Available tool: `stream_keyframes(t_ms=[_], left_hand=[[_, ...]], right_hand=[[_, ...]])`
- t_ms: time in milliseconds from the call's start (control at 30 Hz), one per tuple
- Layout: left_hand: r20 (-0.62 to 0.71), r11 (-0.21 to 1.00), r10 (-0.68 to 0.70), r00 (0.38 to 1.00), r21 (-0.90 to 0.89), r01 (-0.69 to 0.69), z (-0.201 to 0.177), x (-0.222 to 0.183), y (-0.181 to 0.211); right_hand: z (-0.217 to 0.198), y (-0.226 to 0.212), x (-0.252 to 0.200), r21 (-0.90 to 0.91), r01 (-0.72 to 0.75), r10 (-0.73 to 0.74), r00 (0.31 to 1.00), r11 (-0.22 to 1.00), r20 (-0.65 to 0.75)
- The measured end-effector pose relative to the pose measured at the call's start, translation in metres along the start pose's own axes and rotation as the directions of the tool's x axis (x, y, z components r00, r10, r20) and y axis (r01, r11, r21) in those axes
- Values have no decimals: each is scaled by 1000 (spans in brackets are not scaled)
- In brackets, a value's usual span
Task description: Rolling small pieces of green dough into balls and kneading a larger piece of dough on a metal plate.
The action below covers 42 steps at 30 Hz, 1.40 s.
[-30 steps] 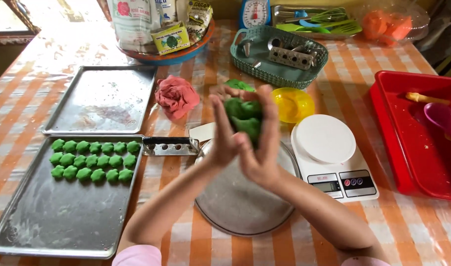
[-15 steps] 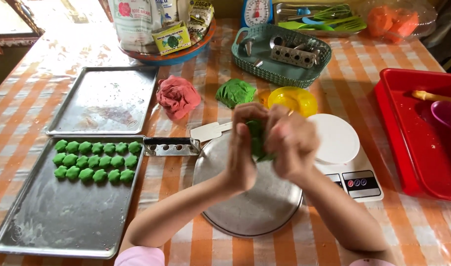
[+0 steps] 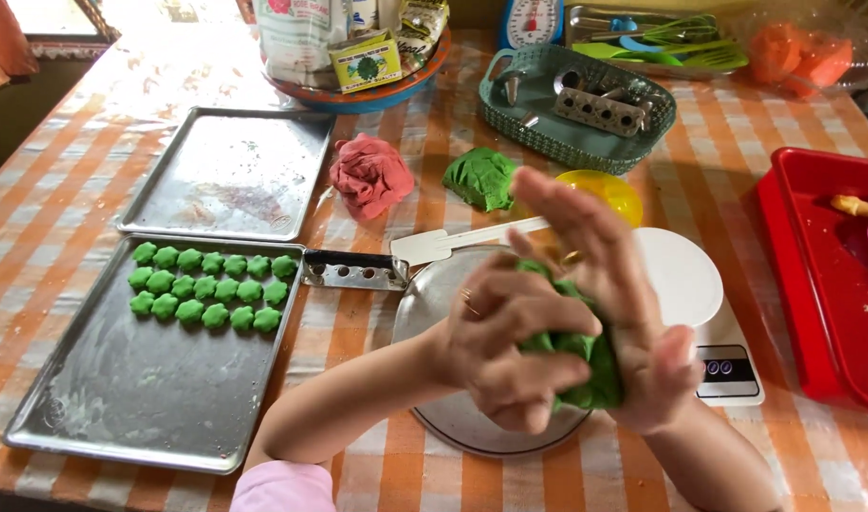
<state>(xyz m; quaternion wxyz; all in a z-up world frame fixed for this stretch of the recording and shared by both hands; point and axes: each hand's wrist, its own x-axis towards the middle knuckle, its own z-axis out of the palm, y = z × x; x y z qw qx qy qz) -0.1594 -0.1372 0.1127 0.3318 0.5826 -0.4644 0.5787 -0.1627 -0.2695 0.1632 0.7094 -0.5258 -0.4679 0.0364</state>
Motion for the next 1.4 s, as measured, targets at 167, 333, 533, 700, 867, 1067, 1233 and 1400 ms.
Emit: stream_keyframes(t_ms=[167,333,533,700,867,1067,1233,1400], left_hand=[[62,974,59,996,215,-71,-6,-2,-2],[124,816,-57,991,577,-25,-5,8,5],[2,718,77,997,694,-57,12,-12,3],[-20,687,276,961,703,-183,20,6,6],[281,825,109,954,510,-245,7,10,17],[120,936,219,968,254,-243,-14,34,12],[68,992,93,993,75,-98,-36,45,9],[51,966,-116,992,238,100,-52,46,-2]], right_hand=[[5,5,5,-362,136,-129,991,922,43],[-5,11,13,-416,145,-151,988,898,19],[-19,38,7,-278,212,-214,977,937,25],[-20,28,-3,-247,286,-305,951,926,-42],[-25,15,9,387,170,-145,985,906,-93],[-7,28,0,521,-136,159,987,843,2],[16,36,1,319,-87,120,989,944,-84],[27,62,-3,-239,176,-242,927,955,-288]])
